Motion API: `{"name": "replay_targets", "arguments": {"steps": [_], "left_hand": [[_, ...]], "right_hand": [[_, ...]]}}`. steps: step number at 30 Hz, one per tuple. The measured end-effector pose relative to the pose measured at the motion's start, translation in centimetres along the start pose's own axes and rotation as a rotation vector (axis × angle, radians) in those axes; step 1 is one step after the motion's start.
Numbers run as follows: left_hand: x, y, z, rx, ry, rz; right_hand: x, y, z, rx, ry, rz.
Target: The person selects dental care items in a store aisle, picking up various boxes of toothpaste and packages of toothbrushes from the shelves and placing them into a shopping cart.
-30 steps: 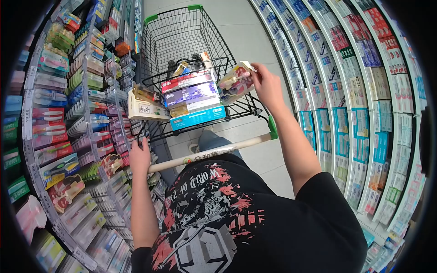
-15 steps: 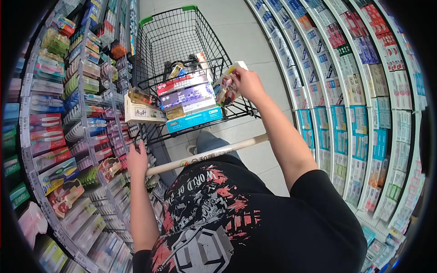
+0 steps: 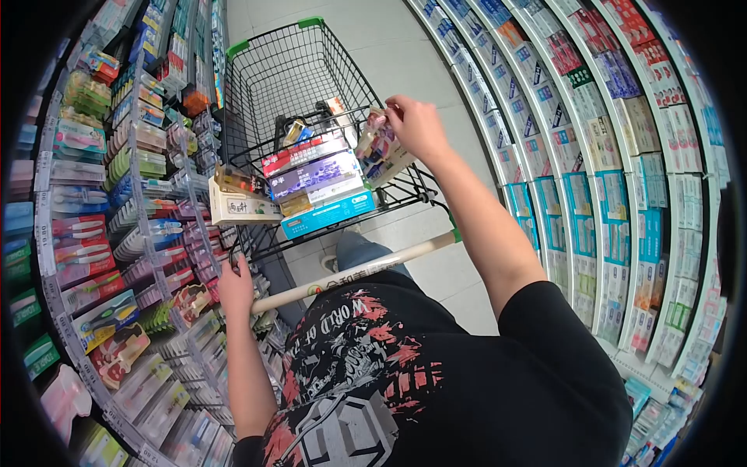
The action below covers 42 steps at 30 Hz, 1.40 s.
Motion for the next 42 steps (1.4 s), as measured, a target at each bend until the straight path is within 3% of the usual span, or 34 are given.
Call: {"name": "replay_targets", "arguments": {"steps": [9,16,24,28,30,32,33,35,36,38,40,42], "left_hand": [[-0.6,-0.6,0.4,0.056,-0.055,-0.047],[-0.3,-0.4,0.2,0.033,-0.025,-0.028],[-0.1,-0.3,0.1,0.012,-0.031,-0.049],[-0.2,-0.4,0.3,0.022,-0.022,-0.043],[0.4,-0.1,-0.2,0.006,-0.011,-0.067],[1.8,0.8,-0.8,0.029,0.049,-0.142],[1.7,0.4,-0.8,0.022,0.043,-0.134],[1.0,-0.4,-0.6,0.142,0.063,-0.207],[0.9,-0.2,-0.7,0.137,0.063,-0.164],[1.1,0.4,-0.7,0.055,0.037,-0.139],[1.0,0.6,-0.5,0.032,0.018,-0.104],[0.3,0.0,-0.1,0.021,0.001,-0.093]], "right_hand": [[-1.3,3.1,0.2,0.031,0.152,-0.021],[-2.9,3.9,-0.3,0.098,0.119,-0.013],[-2.7,3.2,0.6,-0.001,0.235,0.078],[-1.8,1.3,2.1,-0.093,0.119,0.106],[0.0,-0.2,4.1,-0.086,-0.098,0.012],[2.4,-1.0,7.9,0.089,-0.215,-0.044],[2.9,-0.9,9.7,0.366,-0.214,0.061],[3.1,-0.8,13.6,0.713,-0.272,0.043],[2.5,-0.1,15.7,0.863,-0.330,-0.017],[2.0,1.1,18.8,1.287,-0.251,0.135],[1.2,2.3,20.4,1.105,-0.212,0.239],[1.1,3.0,20.0,1.131,-0.072,0.402]]}}
Point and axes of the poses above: each hand's wrist, its own z-axis away from the middle knuckle, its own y-axis out of the palm, x = y × z, the point moved 3 cm from there along -z, towards the middle knuckle, and after that the axes turned 6 degrees about x, right-handed, at the moved point
